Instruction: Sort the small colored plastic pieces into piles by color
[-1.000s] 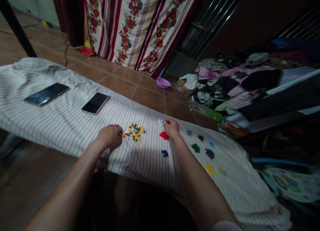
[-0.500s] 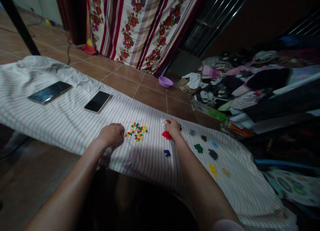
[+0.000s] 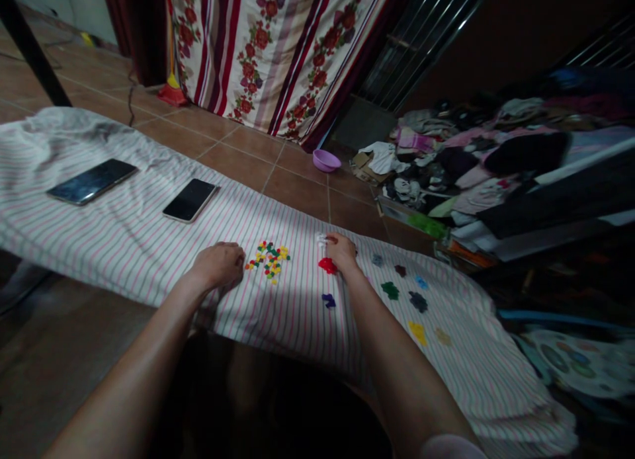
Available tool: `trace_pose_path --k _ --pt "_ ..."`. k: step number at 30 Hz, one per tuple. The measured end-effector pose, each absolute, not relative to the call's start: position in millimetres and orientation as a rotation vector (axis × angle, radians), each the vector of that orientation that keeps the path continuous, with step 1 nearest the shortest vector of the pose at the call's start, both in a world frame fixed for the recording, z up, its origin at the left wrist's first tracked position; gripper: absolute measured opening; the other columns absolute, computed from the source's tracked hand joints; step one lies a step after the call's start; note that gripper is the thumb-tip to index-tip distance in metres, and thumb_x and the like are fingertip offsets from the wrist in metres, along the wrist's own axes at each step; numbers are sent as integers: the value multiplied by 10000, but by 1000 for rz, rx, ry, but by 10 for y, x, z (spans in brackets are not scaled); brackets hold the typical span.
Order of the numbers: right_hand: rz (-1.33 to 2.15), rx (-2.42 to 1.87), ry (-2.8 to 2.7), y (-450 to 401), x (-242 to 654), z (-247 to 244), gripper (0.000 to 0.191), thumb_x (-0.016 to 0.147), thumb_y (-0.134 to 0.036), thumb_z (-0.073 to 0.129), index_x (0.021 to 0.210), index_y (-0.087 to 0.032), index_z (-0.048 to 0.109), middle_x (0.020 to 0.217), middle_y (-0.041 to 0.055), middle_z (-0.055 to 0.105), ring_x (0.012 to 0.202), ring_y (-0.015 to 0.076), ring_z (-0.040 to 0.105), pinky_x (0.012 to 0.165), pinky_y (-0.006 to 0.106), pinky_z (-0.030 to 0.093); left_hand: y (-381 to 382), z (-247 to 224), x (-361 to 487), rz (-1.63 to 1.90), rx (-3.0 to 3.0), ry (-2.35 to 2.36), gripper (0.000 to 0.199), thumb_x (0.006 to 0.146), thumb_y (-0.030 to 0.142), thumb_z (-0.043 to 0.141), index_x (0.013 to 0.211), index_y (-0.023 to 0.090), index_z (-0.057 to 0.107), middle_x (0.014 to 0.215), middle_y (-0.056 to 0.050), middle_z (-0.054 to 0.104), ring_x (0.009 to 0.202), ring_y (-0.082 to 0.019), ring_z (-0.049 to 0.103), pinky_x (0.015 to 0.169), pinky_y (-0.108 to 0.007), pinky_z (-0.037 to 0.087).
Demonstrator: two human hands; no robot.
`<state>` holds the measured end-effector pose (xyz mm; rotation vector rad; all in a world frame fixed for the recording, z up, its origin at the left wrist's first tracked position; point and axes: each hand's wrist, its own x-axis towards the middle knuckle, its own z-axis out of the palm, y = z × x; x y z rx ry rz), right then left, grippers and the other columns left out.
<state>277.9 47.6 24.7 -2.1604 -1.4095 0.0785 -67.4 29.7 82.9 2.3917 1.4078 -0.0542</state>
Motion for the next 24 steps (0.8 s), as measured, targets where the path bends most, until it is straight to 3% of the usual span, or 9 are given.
trace_pose_path --k 5,13,24 --pt "17 -2219 -1390 437 2663 311 287 767 -126 515 882 -217 761 872 81 757 893 264 709 859 408 523 289 848 -673 -40 2373 1415 324 895 211 405 976 219 718 1105 -88 723 1036 -231 647 885 -334 496" --pt "49 -2146 -1516 377 2376 367 299 770 -111 519 910 -213 763 934 59 757 896 207 688 892 339 508 293 837 -670 -70 2393 1410 321 889 209 399 959 209 712 1115 -94 716 1036 -238 650 872 -331 497" --pt "284 -1953 -1715 108 1944 411 235 810 -156 539 857 -227 758 886 25 756 836 177 672 807 287 487 318 792 -689 -78 2408 1367 344 880 208 393 960 220 727 1120 -89 708 1020 -229 653 897 -327 499"
